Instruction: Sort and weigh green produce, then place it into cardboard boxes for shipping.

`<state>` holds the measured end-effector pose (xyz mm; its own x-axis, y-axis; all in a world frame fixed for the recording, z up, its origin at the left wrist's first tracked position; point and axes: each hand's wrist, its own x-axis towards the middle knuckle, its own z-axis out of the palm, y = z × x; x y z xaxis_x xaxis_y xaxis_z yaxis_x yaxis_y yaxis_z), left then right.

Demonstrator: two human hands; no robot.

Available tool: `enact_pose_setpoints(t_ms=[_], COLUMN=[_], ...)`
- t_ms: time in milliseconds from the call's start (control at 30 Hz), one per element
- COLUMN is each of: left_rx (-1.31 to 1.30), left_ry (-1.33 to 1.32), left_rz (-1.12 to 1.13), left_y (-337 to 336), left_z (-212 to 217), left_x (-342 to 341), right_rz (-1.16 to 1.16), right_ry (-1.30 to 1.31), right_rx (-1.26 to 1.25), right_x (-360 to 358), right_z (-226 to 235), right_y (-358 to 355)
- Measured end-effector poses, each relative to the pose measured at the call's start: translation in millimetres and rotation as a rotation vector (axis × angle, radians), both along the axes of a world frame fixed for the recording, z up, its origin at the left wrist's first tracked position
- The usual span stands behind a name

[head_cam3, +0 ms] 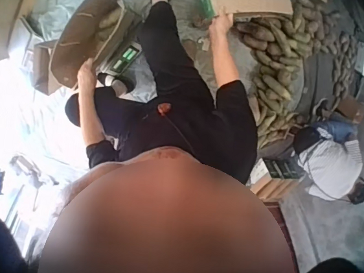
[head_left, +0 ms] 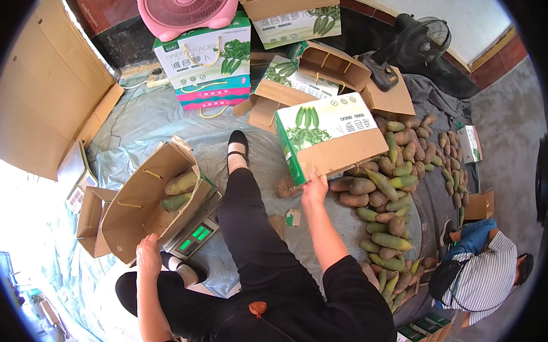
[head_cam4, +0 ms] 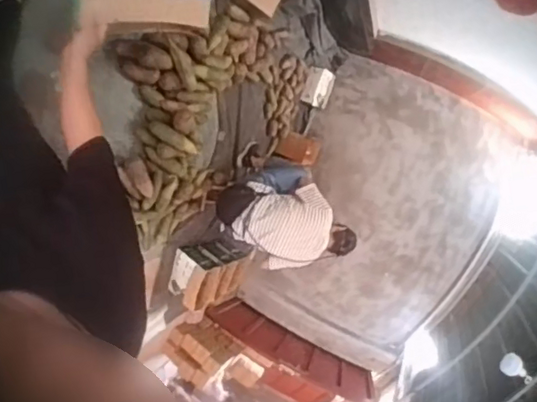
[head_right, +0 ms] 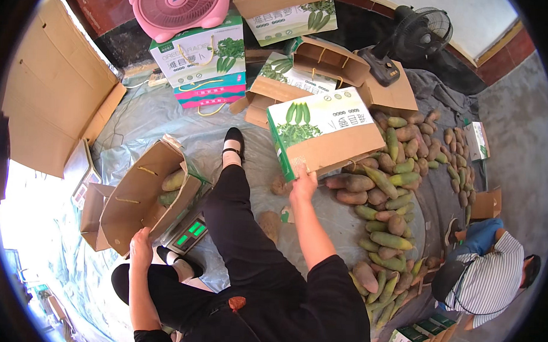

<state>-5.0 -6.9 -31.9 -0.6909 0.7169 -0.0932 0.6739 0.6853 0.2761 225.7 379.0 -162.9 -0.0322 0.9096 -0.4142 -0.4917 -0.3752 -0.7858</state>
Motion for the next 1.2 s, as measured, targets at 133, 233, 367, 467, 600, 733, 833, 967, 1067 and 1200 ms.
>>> enact_pose_setpoints(t_ms=[133, 233, 367, 467, 600, 733, 833, 967, 1067, 1200], left_rx=[0.02, 0.033, 0.022, 0.05, 0.039, 0.056, 0.05, 0.037, 0.007, -0.035], left_ry=[0.006, -0.007, -0.037, -0.05, -0.06, -0.049, -0.055, -0.043, -0.023, 0.0], left_rz=[-0.011, -0.016, -0.022, -0.036, -0.037, -0.052, -0.047, -0.05, -0.051, -0.034], left_y=[2.0, 2.9, -6.8, -9.2, -8.8, -4.9, -4.5, -4.2, -0.6, -0.8], left_z=[2.4, 6.4, 1.9, -0.1, -2.5, 5.7, 1.8, 1.2, 7.0, 7.1], left_x=[-1.9, -0.1, -0.9, -0.1, -4.3, -3.9, -6.2, -7.2, -5.0, -5.1], right_rz=[-0.098, -0.125, -0.111, -0.078, -0.04, 0.146, 0.811, 1.141, 0.86, 0.798], right_ry=[0.026, 0.067, 0.006, -0.106, -0.162, -0.352, -1.355, -1.554, -1.426, -0.944], right_rx=[0.029, 0.037, 0.06, 0.126, 0.134, -0.043, 0.156, 0.169, 0.651, 0.451], right_x=[4.7, 14.5, 18.0, 26.8, 36.1, 55.8, 74.8, 53.7, 26.4, -53.4], right_z=[9.4, 12.5, 14.7, 15.5, 8.2, -12.7, 4.7, 83.7, 84.4, 87.0], right_y=[-3.4, -8.9, -18.3, -25.7, -26.7, 4.3, 38.3, 65.5, 112.6, 171.7])
